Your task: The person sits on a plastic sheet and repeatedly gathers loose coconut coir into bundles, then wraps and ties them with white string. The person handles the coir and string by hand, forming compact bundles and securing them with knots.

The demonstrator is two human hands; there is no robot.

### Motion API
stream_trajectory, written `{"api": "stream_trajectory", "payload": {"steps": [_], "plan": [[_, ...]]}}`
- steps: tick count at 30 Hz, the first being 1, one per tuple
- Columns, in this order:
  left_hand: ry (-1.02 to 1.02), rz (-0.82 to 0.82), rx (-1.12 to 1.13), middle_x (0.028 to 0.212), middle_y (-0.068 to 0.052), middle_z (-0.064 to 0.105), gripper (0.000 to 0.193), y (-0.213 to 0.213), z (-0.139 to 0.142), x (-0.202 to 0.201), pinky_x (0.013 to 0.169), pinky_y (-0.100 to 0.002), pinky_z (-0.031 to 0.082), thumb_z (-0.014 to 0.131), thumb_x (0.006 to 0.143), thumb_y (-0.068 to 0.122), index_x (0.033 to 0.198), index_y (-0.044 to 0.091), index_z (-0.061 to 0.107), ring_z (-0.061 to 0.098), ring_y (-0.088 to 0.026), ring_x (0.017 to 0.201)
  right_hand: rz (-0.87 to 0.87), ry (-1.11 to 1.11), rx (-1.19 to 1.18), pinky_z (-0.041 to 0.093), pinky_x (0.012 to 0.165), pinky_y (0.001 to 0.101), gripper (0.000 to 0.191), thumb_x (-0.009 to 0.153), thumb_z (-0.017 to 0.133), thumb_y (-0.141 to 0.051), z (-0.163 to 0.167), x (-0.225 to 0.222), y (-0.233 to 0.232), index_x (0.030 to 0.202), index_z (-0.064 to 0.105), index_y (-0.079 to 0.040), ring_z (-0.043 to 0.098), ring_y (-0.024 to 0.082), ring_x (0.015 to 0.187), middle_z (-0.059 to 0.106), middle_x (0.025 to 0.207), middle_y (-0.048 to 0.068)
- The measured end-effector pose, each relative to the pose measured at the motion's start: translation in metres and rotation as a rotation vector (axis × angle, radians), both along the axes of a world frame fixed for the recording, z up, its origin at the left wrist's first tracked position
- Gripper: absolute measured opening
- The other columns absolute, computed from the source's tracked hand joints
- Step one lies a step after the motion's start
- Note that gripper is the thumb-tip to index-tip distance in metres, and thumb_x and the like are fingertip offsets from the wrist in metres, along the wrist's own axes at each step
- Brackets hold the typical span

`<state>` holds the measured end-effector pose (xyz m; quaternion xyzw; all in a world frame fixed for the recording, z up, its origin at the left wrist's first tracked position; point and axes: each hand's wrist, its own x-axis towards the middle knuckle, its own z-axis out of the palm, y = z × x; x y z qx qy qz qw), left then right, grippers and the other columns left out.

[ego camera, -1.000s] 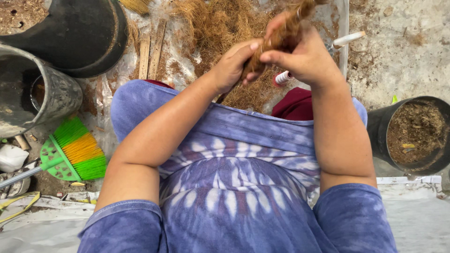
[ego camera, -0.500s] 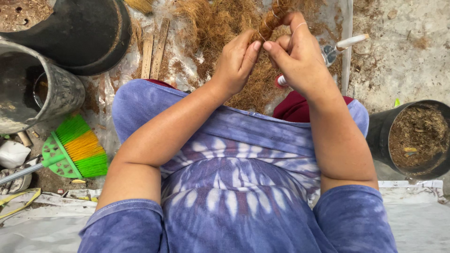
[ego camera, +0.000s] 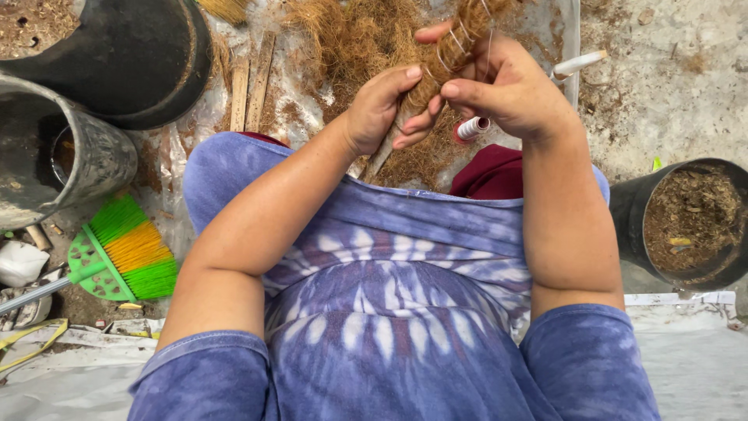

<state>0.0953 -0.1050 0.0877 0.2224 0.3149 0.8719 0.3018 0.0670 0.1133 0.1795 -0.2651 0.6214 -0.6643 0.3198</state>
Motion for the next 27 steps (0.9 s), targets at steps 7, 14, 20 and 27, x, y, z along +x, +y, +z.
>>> {"api": "stream_trajectory", "payload": {"steps": [7, 14, 20, 27], "plan": [[0.003, 0.018, -0.089, 0.061, -0.006, 0.049, 0.051, 0.007, 0.000, -0.002, 0.045, -0.028, 0.041, 0.038, 0.112, 0.043, 0.098, 0.000, 0.062, 0.046, -0.017, 0.046, -0.006, 0.116, -0.072, 0.056, 0.078, 0.0203, 0.035, 0.108, 0.073, -0.010, -0.023, -0.003, 0.009, 0.134, 0.052, 0.002, 0.072, 0.012, 0.090, 0.069, 0.110, 0.006], [0.401, 0.542, -0.481, 0.086, -0.006, 0.058, 0.032, 0.022, -0.006, 0.003, 0.058, -0.025, 0.049, 0.046, 0.111, 0.030, 0.124, 0.003, 0.058, 0.057, -0.012, 0.066, -0.348, 0.258, -0.013, 0.039, 0.059, 0.0176, 0.033, 0.111, 0.076, -0.012, -0.035, -0.004, 0.007, 0.133, 0.056, 0.002, 0.052, 0.003, 0.067, 0.060, 0.084, -0.001], [0.714, 0.963, -0.861, 0.086, -0.009, 0.061, 0.026, 0.023, -0.007, 0.008, 0.070, -0.035, 0.050, 0.047, 0.115, 0.022, 0.124, 0.001, 0.060, 0.063, -0.020, 0.075, -0.434, 0.343, 0.242, 0.041, 0.058, 0.0185, 0.035, 0.111, 0.066, -0.012, -0.015, 0.017, -0.009, 0.139, 0.047, -0.001, 0.056, 0.003, 0.064, 0.065, 0.077, -0.004], [0.712, 1.031, -0.883, 0.082, -0.008, 0.062, 0.025, 0.020, -0.005, 0.006, 0.069, -0.034, 0.051, 0.048, 0.114, 0.021, 0.122, 0.000, 0.059, 0.063, -0.019, 0.073, -0.438, 0.499, 0.299, 0.030, 0.054, 0.0235, 0.033, 0.114, 0.066, -0.004, -0.017, 0.021, -0.009, 0.136, 0.042, 0.000, 0.042, 0.004, 0.059, 0.051, 0.070, -0.003]]}}
